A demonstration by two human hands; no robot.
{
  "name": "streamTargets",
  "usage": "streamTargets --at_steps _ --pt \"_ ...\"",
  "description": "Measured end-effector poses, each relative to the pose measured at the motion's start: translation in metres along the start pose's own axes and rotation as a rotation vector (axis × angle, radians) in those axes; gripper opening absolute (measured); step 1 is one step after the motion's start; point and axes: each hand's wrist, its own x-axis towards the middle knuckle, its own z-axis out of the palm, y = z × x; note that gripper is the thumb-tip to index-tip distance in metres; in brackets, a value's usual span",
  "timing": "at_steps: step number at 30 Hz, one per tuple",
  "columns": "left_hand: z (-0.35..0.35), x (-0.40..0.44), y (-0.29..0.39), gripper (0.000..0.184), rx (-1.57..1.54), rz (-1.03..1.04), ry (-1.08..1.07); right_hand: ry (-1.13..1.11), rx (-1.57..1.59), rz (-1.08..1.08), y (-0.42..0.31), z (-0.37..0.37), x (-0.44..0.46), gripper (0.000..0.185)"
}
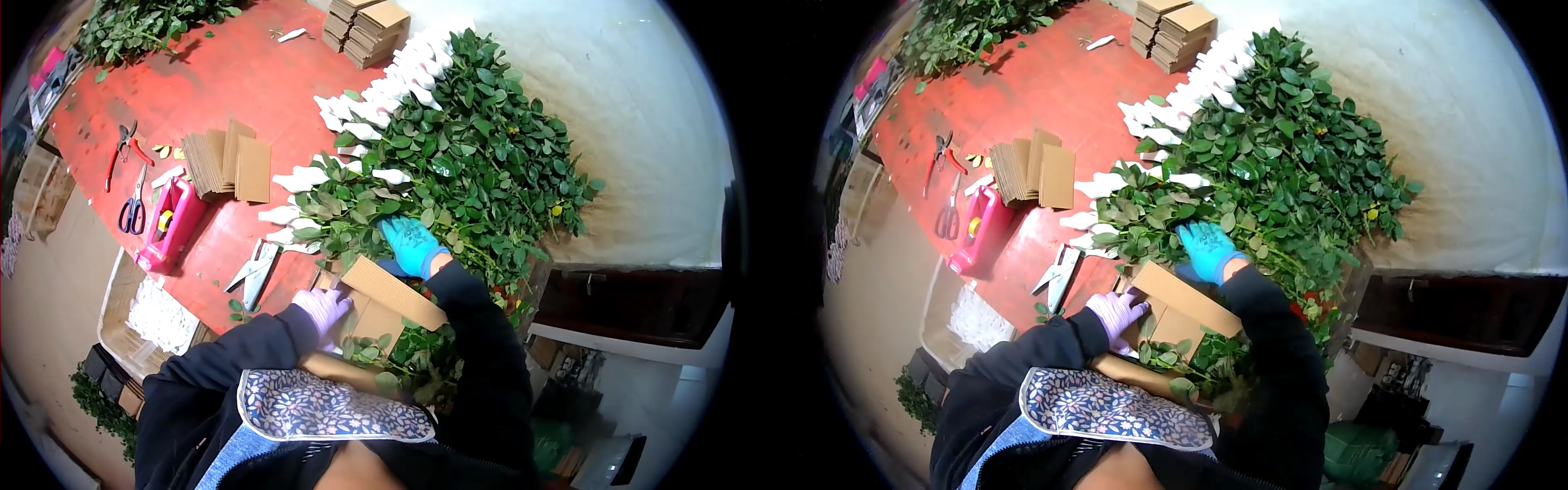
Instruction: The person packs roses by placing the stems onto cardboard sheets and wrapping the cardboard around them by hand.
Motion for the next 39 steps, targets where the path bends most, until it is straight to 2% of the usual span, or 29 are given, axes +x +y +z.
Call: streamTargets --at_steps 1,2,4,5,6,8,10,13,17,20,22,26,29,31,34,35,36,38,39 --pt "0.002 0.002 -0.003 0.093 -0.001 0.002 0.004 0.116 -0.101 -0.016 -0.002 -0.003 -0.001 0.068" --pt "0.004 0.004 -0.003 0.094 -0.007 0.003 0.007 0.064 -0.025 0.064 -0.014 -0.034 0.000 0.061" --pt "0.003 0.003 -0.004 0.094 -0.012 0.002 0.000 0.384 -0.017 0.035 -0.009 -0.051 -0.004 0.061" --pt "0.001 0.001 -0.001 0.094 -0.010 0.001 -0.006 0.487 0.054 0.009 -0.011 -0.066 -0.008 0.065" --pt "0.000 0.000 0.000 0.094 -0.008 0.009 -0.016 0.530 0.066 -0.014 0.001 -0.056 -0.002 0.078" --pt "-0.006 0.002 0.001 0.094 0.006 -0.008 -0.056 0.353 0.071 0.013 0.027 -0.022 0.016 0.095" --pt "-0.002 0.005 -0.003 0.094 0.030 0.004 -0.066 0.050 0.070 0.037 0.026 -0.025 0.019 0.107" --pt "-0.002 0.002 -0.002 0.092 -0.009 0.030 -0.031 0.009 0.043 -0.091 0.026 0.014 0.013 0.110" --pt "-0.006 0.004 -0.003 0.091 -0.055 0.026 -0.066 0.006 -0.122 -0.106 0.015 0.033 -0.005 0.089" --pt "-0.019 0.005 0.005 0.090 -0.012 0.005 -0.102 0.020 -0.119 0.001 0.010 0.047 0.009 0.087" --pt "-0.020 0.004 0.006 0.090 0.005 0.004 -0.105 0.164 -0.105 0.017 0.012 0.058 0.018 0.087" --pt "-0.020 0.002 0.008 0.089 -0.023 0.035 -0.038 0.202 -0.167 0.071 0.015 0.068 0.021 0.088" --pt "-0.020 0.000 0.010 0.091 -0.020 0.009 -0.068 0.237 -0.167 0.073 0.017 0.065 0.026 0.082" --pt "-0.019 -0.001 0.008 0.093 -0.010 0.037 -0.026 0.271 -0.208 0.148 0.017 0.062 0.029 0.071" --pt "-0.009 -0.001 0.004 0.093 0.019 0.047 0.006 0.307 -0.177 0.168 0.023 0.061 0.039 0.065" --pt "-0.008 -0.001 0.005 0.093 0.020 0.045 0.008 0.524 -0.237 0.121 0.025 0.064 0.042 0.059" --pt "-0.008 0.000 0.007 0.093 0.031 0.023 -0.019 0.528 -0.241 0.117 0.030 0.064 0.046 0.059" --pt "-0.010 0.001 0.008 0.094 0.037 -0.004 -0.036 0.296 -0.141 0.197 0.031 0.043 0.048 0.052" --pt "-0.010 0.001 0.009 0.095 0.037 -0.002 -0.036 0.377 -0.147 0.174 0.035 0.041 0.051 0.048"
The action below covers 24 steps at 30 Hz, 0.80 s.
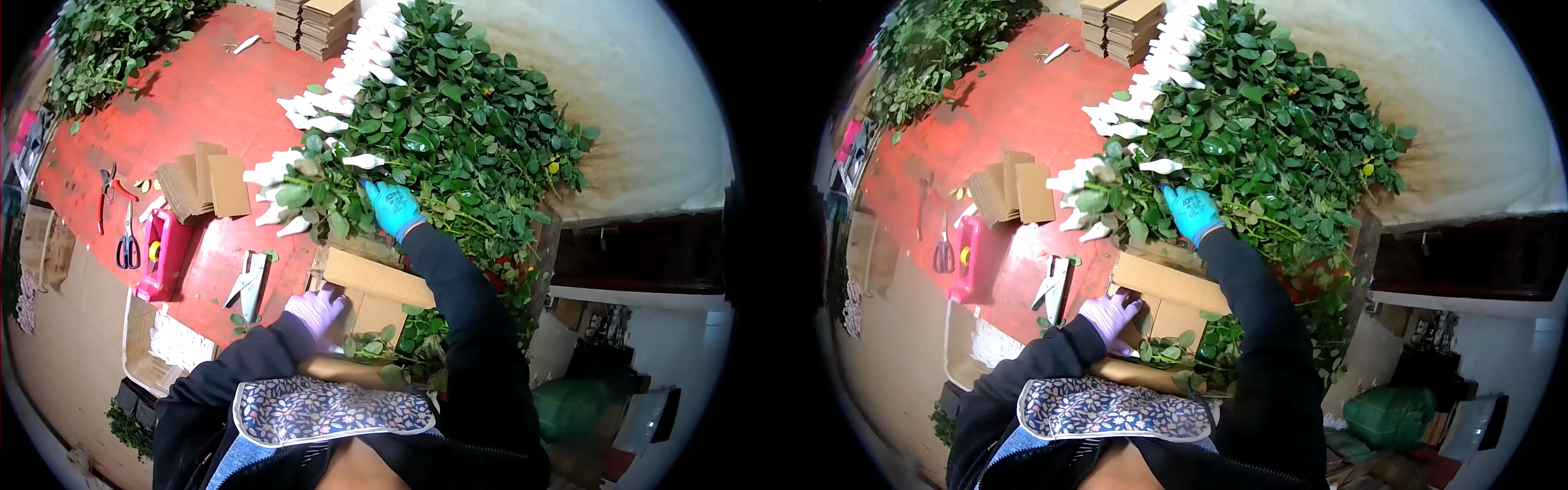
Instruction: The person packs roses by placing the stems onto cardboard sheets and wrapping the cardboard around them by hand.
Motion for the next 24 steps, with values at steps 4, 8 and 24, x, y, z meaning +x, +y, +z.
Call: streamTargets --at_steps 4,8,24 --pt "0.000 -0.001 -0.001 0.096 0.013 0.002 0.002 -0.125 0.179 -0.027 0.008 -0.039 0.008 0.050" --pt "0.006 0.000 -0.004 0.096 0.005 0.013 0.024 -0.157 0.228 -0.039 0.014 -0.103 -0.004 0.061" --pt "0.017 0.010 -0.012 0.102 0.068 0.004 -0.012 0.310 -0.266 0.024 0.079 -0.314 -0.039 0.084"
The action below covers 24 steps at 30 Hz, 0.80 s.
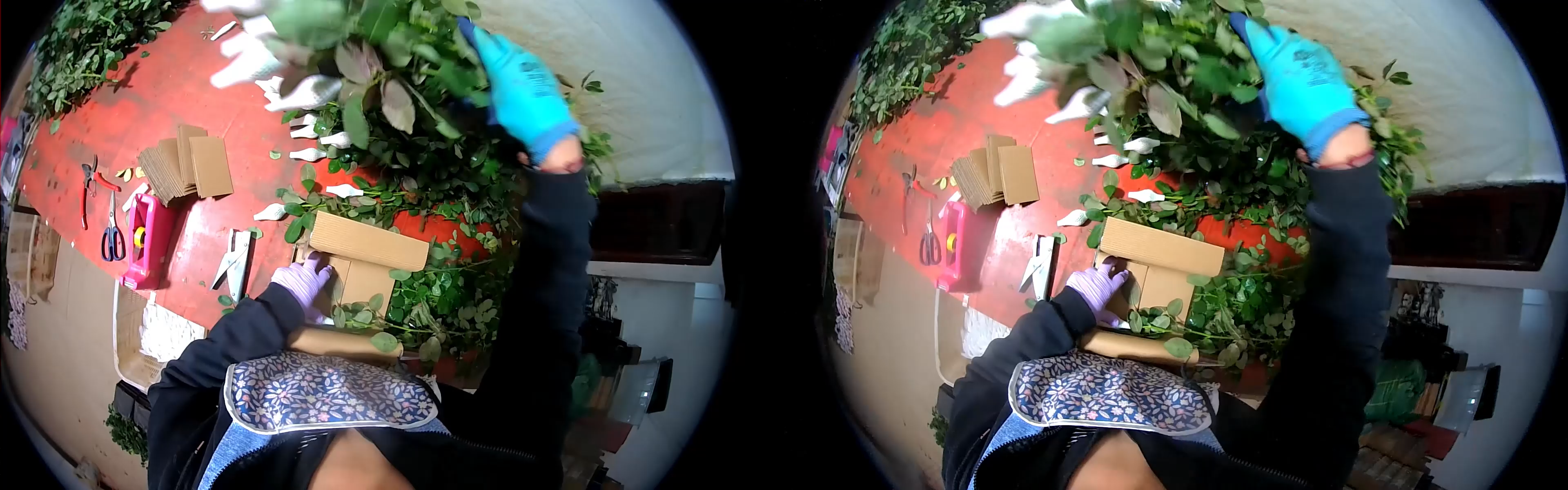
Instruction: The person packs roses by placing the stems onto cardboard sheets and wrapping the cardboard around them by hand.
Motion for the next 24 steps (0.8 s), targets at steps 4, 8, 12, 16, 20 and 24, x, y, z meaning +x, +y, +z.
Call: streamTargets --at_steps 4,8,12,16,20,24 --pt "-0.002 0.000 0.000 0.102 0.022 -0.022 -0.027 -0.340 -0.025 0.177 0.007 0.113 -0.021 0.096" --pt "0.001 0.001 0.000 0.103 0.031 -0.020 -0.023 -0.656 0.115 0.248 0.007 0.190 -0.045 0.092" --pt "-0.002 -0.001 0.001 0.103 0.025 -0.011 -0.030 -0.495 0.238 0.299 0.003 0.199 -0.052 0.055" --pt "-0.009 -0.003 0.003 0.101 -0.029 -0.028 -0.074 -0.051 0.286 0.338 0.015 0.198 -0.048 0.031" --pt "-0.011 -0.001 0.003 0.102 -0.018 -0.040 -0.103 -0.272 0.200 0.305 0.012 0.216 -0.046 0.045" --pt "0.005 -0.004 -0.005 0.102 -0.026 0.019 0.031 -0.422 0.215 0.237 0.000 0.206 -0.045 0.034"
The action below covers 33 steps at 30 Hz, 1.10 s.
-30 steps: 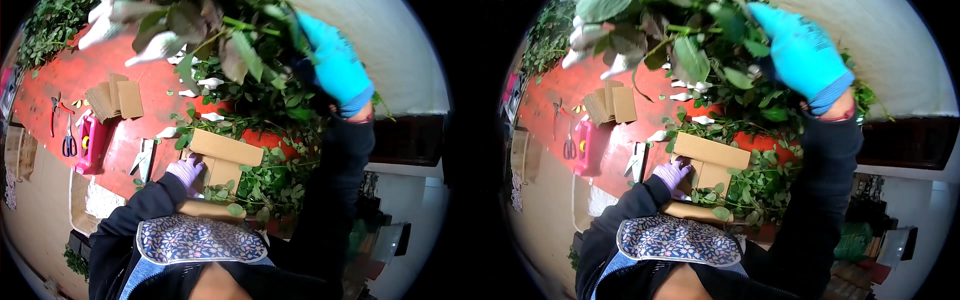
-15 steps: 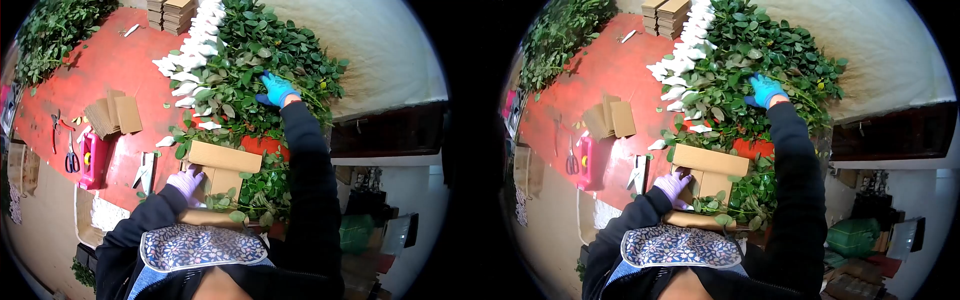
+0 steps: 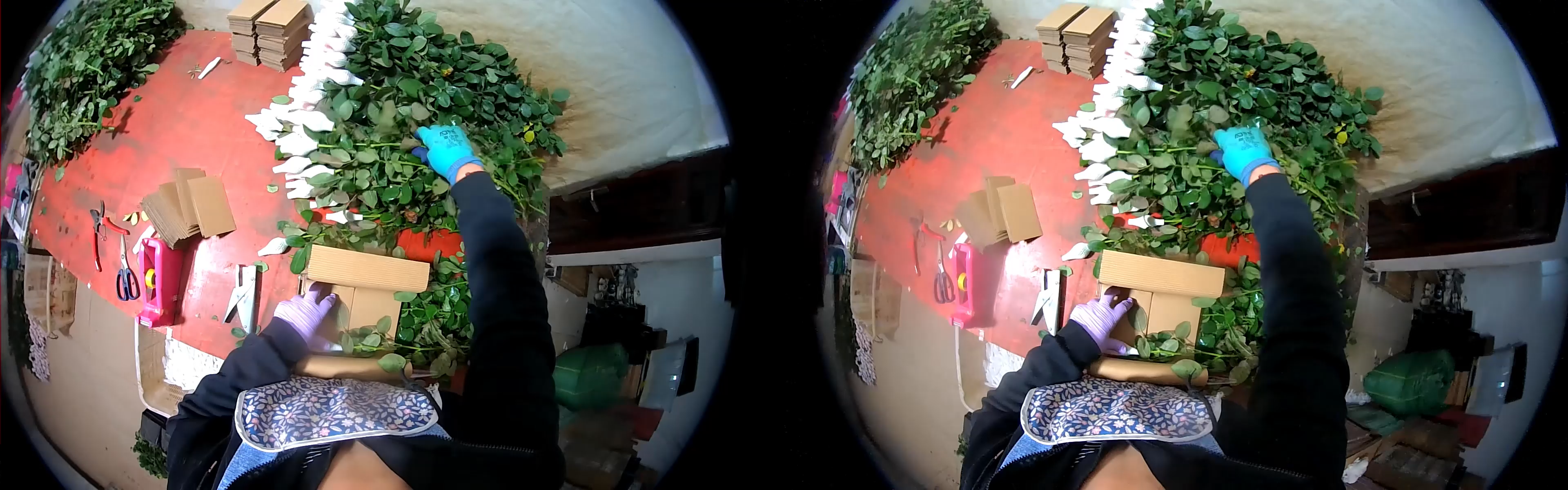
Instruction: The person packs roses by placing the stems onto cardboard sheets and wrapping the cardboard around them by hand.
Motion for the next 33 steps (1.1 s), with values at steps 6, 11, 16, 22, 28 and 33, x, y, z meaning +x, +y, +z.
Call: streamTargets --at_steps 6,11,16,22,28,33 --pt "-0.011 -0.003 0.005 0.102 -0.042 -0.041 -0.040 0.413 0.015 -0.112 -0.017 -0.092 -0.048 0.020" --pt "-0.014 -0.009 0.013 0.092 0.021 -0.089 0.040 0.342 0.018 0.031 -0.002 -0.070 -0.060 0.024" --pt "-0.013 -0.016 0.016 0.067 -0.059 -0.106 -0.019 0.244 0.363 0.174 0.005 -0.053 -0.077 0.025" --pt "0.001 -0.018 0.003 0.053 -0.100 -0.053 0.027 0.538 0.271 0.013 0.008 -0.042 -0.090 0.028" --pt "0.002 -0.019 -0.005 0.056 -0.210 -0.127 -0.047 0.444 0.852 0.133 -0.025 -0.092 -0.140 0.023" --pt "0.033 -0.013 -0.022 0.052 -0.228 -0.132 -0.041 0.251 1.156 0.216 -0.061 -0.060 -0.208 0.034"
